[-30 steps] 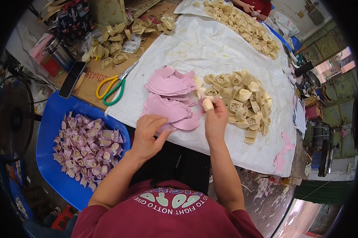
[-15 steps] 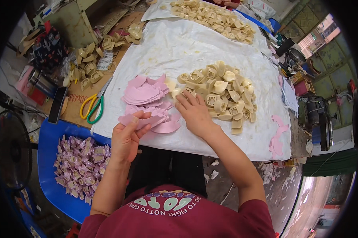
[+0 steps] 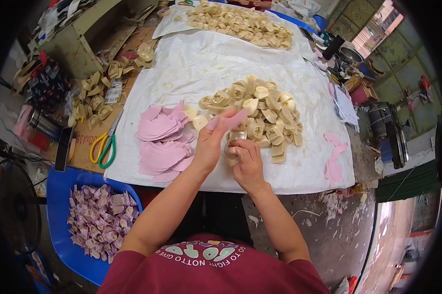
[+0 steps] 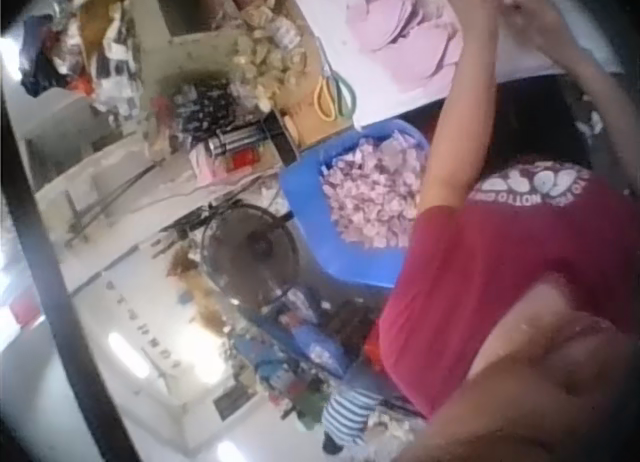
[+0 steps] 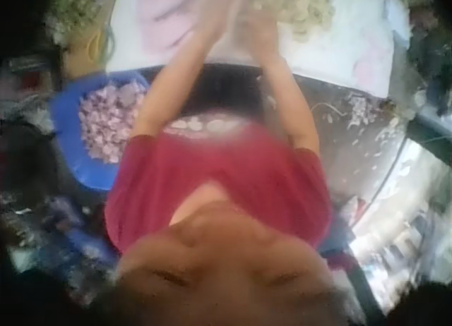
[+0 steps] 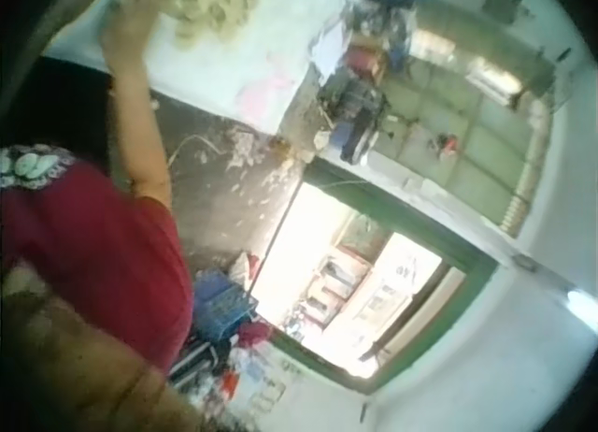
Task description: The person repeatedly picks up small, beige, cylindrical objects and wraps them individually in pink paper wrappers. The person folds the paper around the object and places the finished wrapped item into a blue bin. The task is performed continuously by hand at a table covered with a white sheet.
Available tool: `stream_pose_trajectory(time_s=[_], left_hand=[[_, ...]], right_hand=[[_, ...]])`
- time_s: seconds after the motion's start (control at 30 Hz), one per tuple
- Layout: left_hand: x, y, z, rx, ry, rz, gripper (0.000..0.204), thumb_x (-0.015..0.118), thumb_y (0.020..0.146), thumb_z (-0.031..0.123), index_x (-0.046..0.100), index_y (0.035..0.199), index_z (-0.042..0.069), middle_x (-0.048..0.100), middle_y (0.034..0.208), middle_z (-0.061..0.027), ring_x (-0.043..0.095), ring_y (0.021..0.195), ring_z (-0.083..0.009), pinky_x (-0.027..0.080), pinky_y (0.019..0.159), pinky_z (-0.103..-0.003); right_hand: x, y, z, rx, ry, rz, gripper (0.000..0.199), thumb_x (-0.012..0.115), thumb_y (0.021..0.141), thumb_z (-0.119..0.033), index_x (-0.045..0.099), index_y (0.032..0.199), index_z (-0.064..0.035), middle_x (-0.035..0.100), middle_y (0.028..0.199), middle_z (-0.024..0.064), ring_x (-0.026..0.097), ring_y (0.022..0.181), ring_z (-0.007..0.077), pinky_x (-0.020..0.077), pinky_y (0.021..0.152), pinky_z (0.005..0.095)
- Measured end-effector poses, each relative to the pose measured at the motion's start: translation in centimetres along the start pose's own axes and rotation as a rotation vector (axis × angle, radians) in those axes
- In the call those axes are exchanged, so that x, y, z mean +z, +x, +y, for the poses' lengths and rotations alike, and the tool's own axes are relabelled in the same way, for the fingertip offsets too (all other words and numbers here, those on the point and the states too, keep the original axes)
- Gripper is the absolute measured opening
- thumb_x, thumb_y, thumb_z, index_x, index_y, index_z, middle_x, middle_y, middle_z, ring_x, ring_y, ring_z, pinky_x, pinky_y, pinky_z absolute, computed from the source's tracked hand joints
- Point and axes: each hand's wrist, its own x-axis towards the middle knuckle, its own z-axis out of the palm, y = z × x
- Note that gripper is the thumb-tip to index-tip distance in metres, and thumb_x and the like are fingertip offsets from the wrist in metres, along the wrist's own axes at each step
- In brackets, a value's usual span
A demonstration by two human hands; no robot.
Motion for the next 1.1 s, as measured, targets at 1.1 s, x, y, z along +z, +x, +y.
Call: stream_pose_trajectory(time_s=[1.1], left_hand=[[-2.9,-10.3,7.1,-0.151,-0.382,0.228,0.038,0.047,0.100,0.024,0.052,0.124,-0.005,0.059,0.122,-0.0193,0.059,0.113,-0.0254,0.050,0.096,-0.036]], right_hand=[[-2.4,2.6,-12.2,0.326,0.646,0.100,0.030,0.069,0.078,0.004,0.059,0.105,-0.0009,0.066,0.101,0.0149,0.065,0.089,0.0232,0.0524,0.080,0.0315]])
